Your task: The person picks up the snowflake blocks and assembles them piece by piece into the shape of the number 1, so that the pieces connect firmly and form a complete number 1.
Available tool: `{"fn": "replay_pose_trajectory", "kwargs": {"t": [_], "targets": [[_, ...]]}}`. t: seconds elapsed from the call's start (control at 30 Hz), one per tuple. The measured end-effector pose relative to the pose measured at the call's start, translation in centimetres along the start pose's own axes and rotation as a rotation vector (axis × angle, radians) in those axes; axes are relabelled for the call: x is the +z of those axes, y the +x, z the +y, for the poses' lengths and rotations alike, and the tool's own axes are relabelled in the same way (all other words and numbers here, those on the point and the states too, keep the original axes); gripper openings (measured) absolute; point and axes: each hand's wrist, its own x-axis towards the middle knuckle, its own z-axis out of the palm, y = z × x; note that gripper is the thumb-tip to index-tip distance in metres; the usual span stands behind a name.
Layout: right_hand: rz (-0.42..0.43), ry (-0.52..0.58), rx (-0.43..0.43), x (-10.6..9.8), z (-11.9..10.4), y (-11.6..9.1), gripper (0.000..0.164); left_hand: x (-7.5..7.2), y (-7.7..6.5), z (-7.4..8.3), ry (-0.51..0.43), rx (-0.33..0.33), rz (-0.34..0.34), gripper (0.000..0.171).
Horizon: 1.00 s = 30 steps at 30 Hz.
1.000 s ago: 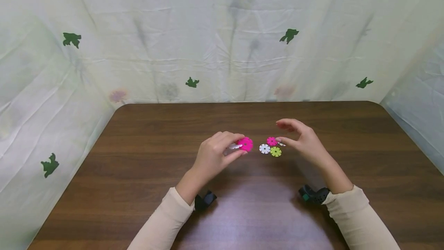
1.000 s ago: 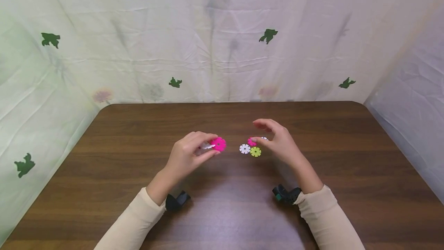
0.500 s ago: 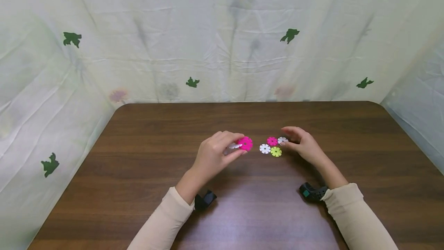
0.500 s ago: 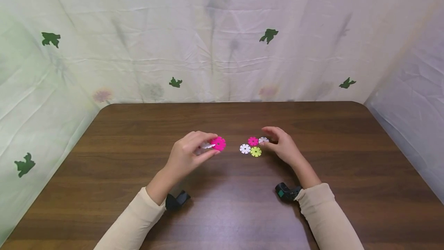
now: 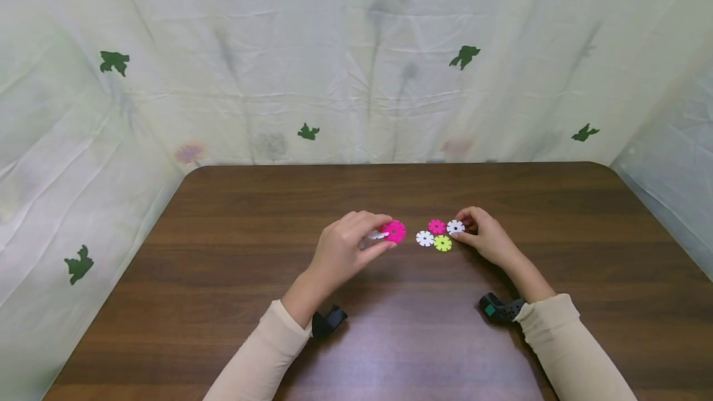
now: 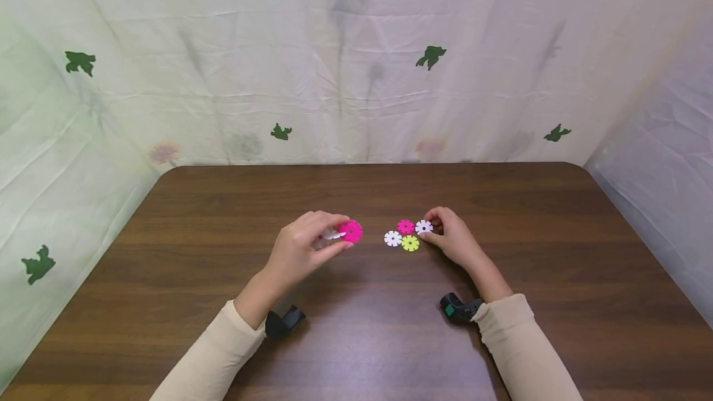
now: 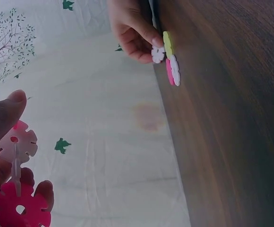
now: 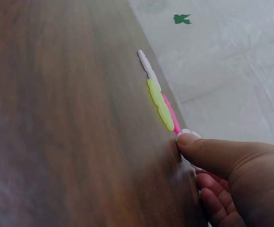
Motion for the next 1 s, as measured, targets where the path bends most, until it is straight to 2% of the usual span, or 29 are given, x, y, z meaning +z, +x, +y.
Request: {"fn": "replay_pose_trajectory", "kwargs": {"t": [0.27, 0.6, 0.8, 1.0], "targets": [[0.026, 0.050, -0.008, 0.0, -0.3, 0.0, 0.022, 0.0, 0.0, 0.0, 0.002, 0.013, 0.006, 0.034], [0.099, 0.305, 0.018, -0.7, -1.9, 0.0, 0.022, 0.1, 0.0, 0.1, 0.003, 0.005, 0.002, 0.032], [0.105, 0.419, -0.036, -1.3, -4.1, -0.1, 0.023, 0.2, 0.0, 0.1, 0.001, 0.018, 0.007, 0.033], [0.093, 0.427, -0.070, -1.7, -6.7, -0.6, 0.020, 0.2, 0.0, 0.1, -0.002, 0.011, 0.001, 0.033]]}}
